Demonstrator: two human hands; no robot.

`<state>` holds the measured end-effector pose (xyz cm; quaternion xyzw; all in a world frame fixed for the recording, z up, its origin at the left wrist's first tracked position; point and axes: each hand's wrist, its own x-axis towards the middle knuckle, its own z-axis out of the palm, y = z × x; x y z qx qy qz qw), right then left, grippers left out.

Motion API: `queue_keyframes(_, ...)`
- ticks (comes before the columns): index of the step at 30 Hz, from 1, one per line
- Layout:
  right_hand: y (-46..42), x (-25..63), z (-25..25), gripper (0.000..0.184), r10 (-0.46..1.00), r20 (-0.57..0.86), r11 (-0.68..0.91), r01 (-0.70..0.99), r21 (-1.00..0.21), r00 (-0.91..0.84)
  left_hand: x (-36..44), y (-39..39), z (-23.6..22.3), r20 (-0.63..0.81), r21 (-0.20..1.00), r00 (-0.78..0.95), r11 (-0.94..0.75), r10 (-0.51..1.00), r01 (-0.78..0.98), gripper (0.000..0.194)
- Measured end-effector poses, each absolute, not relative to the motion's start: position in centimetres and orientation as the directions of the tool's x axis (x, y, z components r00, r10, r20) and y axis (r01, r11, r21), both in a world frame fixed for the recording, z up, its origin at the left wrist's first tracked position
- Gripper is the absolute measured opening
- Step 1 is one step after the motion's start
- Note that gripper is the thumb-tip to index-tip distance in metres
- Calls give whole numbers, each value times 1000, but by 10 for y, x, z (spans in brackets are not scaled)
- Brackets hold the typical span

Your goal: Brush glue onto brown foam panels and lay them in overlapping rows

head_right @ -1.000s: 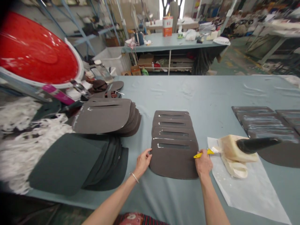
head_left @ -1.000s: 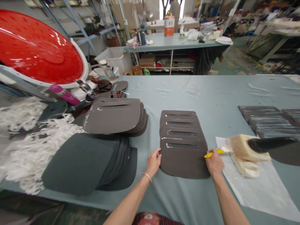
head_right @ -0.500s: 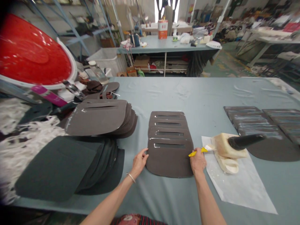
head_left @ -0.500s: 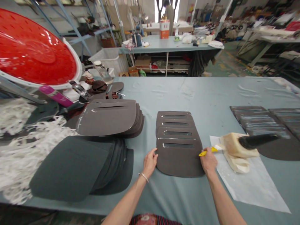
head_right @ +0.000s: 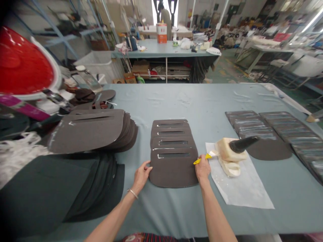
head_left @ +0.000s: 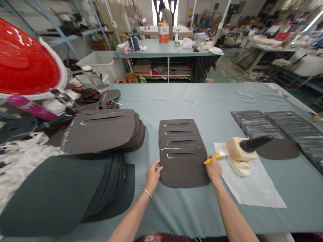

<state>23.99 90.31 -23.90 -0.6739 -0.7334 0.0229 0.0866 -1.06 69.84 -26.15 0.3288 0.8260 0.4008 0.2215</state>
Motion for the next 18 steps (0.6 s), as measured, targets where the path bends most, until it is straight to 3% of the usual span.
queue_keyframes(6, 903, 238, -240, 20, 995, 87, 68, 988, -136, -57, -6, 699, -261, -105, 726, -669, 517, 735, 453, 33)
queue_keyframes(9, 902, 238, -240, 19, 993, 96, 85, 988, -125, -73, -1, 700, -260, -21, 647, -670, 521, 742, 557, 35)
queue_keyframes(15, 905, 232, -233, 16, 935, 309, 183, 983, 8, -177, 5, 707, -249, 76, 536, -674, 540, 735, 649, 36)
queue_keyframes(18, 910, 222, -232, 16, 894, 373, 284, 958, -46, -247, 9, 718, -237, 134, 517, -620, 480, 773, 709, 36)
